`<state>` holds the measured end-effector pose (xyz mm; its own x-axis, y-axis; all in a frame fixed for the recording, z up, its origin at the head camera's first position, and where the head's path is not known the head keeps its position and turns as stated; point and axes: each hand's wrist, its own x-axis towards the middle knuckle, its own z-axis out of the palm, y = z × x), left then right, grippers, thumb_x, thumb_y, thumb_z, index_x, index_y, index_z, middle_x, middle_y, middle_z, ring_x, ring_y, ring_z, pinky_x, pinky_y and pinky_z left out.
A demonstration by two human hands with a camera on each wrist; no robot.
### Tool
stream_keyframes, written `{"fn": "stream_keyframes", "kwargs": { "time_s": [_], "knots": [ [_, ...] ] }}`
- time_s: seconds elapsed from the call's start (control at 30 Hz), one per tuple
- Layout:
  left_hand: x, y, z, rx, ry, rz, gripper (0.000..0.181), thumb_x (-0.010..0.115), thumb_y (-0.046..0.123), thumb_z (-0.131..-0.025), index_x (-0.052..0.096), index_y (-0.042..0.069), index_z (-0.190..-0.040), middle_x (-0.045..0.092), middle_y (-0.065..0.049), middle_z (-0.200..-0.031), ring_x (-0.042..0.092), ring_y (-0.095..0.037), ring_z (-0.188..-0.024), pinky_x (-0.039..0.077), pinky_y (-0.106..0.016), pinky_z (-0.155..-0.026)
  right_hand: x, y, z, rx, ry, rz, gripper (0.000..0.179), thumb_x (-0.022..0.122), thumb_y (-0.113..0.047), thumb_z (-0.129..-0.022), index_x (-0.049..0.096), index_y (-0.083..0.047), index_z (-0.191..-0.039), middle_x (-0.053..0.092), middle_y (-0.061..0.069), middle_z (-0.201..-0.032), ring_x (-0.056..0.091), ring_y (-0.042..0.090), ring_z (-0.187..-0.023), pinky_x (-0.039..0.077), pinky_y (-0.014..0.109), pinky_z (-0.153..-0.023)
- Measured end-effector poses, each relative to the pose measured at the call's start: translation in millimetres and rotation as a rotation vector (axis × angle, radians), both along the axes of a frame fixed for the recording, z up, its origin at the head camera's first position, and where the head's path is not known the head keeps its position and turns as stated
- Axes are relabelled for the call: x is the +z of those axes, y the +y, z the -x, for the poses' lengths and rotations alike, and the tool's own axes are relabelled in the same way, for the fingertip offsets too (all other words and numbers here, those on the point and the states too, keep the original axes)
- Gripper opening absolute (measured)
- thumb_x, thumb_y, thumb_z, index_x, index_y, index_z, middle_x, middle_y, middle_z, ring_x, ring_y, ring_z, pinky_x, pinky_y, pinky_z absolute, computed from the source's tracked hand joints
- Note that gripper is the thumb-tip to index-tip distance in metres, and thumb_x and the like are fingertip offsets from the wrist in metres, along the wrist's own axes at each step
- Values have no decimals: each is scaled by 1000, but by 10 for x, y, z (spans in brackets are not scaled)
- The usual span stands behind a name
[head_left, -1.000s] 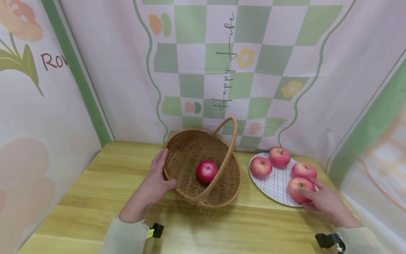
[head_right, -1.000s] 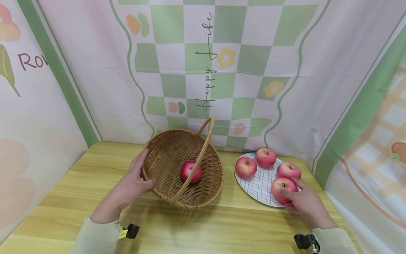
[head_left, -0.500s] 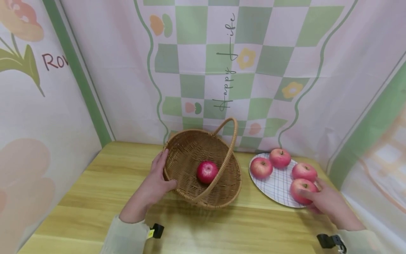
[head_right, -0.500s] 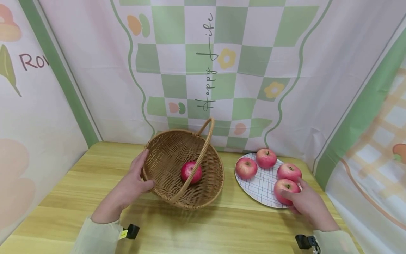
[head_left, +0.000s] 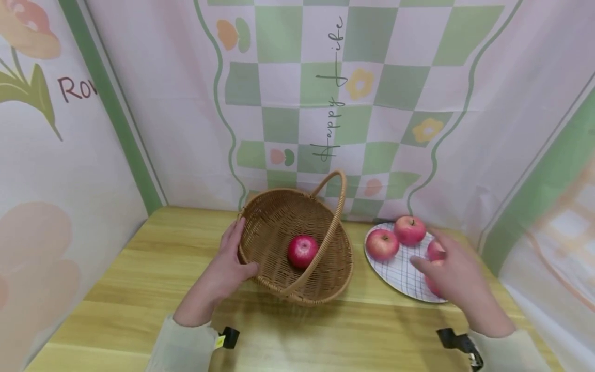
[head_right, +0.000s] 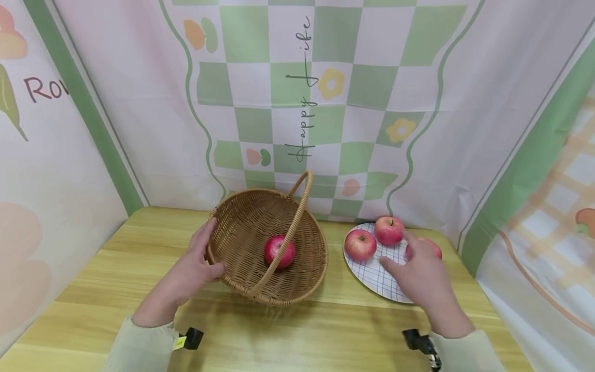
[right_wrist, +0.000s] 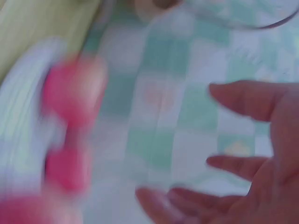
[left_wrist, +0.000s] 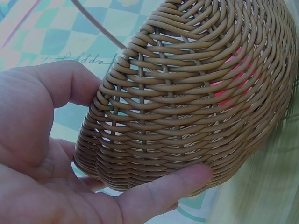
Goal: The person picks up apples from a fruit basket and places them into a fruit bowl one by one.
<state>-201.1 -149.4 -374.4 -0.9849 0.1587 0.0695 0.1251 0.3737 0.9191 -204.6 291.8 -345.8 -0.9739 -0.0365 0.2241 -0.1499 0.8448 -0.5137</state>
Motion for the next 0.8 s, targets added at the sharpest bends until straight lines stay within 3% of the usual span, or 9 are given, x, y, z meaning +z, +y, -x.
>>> {"fn": "stream_keyframes", "kwargs": {
  "time_s": [0.17,0.3,0.4,0.53,0.7,0.8],
  "knots": [
    [6,-1,-4,1,2,14,107,69,2,-82,1,24,-162,-9,-11,-164,27,-46,-137,40,-56,-100,-16,-657,34,173,-79,290,76,73,-36,-91,39,-8,-153,51,21,-143,50,42,-127,41,55,-101],
    [3,-4,2,-2,5,24,107,68,2,-83,1,24,-162,-9,-10,-164,26,-46,-138,39,-56,-100,-157,-1117,182,280,-119,337,74,76,-31,-89,42,-13,-152,45,17,-149,46,43,-130,42,55,-100],
    [0,-4,5,-3,5,28,106,68,3,-83,1,24,-162,-10,-9,-164,28,-46,-137,39,-56,-100,-240,-1381,325,326,-151,296,78,79,-28,-85,43,-19,-152,40,15,-153,39,40,-135,37,57,-104],
    [6,2,3,-1,0,34,106,68,4,-83,1,25,-162,-10,-9,-164,29,-46,-136,40,-56,-99,-339,-1607,505,418,-122,184,82,83,-21,-80,43,-12,-152,36,20,-154,32,39,-140,29,56,-109],
    [14,0,0,-6,-10,27,106,68,4,-83,0,25,-162,-11,-8,-164,24,-45,-139,37,-56,-101,-414,-1726,608,546,-84,36,84,83,-19,-80,41,-1,-151,35,29,-151,30,45,-139,30,59,-108],
    [21,-3,0,-4,-19,15,106,68,3,-83,0,26,-162,-11,-8,-164,22,-45,-140,37,-55,-101,-468,-1753,649,580,-77,-36,83,83,-19,-80,43,-2,-150,39,30,-147,37,47,-134,36,59,-104]
  ]
}}
